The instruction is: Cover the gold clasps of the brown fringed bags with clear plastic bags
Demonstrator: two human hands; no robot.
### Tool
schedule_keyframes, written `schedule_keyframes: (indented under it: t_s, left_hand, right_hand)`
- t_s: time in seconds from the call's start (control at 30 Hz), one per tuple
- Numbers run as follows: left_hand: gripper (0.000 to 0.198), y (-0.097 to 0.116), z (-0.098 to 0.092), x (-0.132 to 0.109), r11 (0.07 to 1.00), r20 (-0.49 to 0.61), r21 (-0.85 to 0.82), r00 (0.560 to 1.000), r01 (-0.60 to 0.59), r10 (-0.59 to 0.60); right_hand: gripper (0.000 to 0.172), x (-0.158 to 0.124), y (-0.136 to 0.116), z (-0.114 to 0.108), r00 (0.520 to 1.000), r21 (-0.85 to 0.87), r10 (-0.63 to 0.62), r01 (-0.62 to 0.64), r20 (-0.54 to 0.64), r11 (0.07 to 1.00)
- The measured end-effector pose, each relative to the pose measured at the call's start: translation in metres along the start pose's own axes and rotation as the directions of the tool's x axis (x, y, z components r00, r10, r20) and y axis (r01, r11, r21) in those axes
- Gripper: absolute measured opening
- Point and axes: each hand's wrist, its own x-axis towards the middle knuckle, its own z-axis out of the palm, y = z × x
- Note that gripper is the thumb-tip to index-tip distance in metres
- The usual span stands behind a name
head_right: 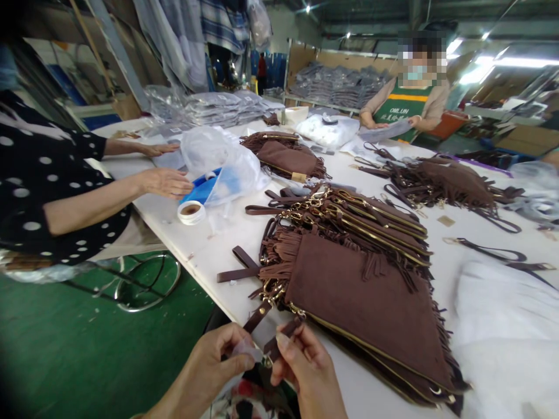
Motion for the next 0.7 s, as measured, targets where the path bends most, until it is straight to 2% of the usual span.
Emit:
schedule_keyframes:
  t_s: [0.1,0.23,0.4,0.57,0.7]
  left_hand:
    - [0.006,0.002,0.003,0.002,1.000,0.018,0.014,1.000,0.000,0.000]
    - [0.007,0.005,0.005,0.004,1.000,0.054,-0.014,0.999,0.000,0.001]
    - [0.014,0.003,0.008,0.004,0.998,0.097,-0.062,0.995,0.004,0.002]
    - [0.028,-0.004,0.008,0.004,0.988,0.175,-0.140,0.983,0.071,-0.046]
    - [0.031,-0.005,0.008,0.004,0.988,0.179,-0.130,0.982,0.084,-0.060]
  right_hand:
    - [0.042,0.001,0.003,-0.001,0.993,0.155,0.086,-0.097,0.076,0.983]
    - [0.031,0.003,0.007,-0.008,0.977,0.230,0.123,-0.161,0.173,0.960]
    - [0.028,0.004,0.004,-0.011,0.983,0.184,0.072,-0.103,0.170,0.978]
    - [0.025,0.005,0.001,-0.008,0.990,0.112,0.004,-0.020,0.139,0.994]
    - [0.025,0.006,0.004,-0.008,0.989,0.080,-0.027,0.016,0.143,0.997]
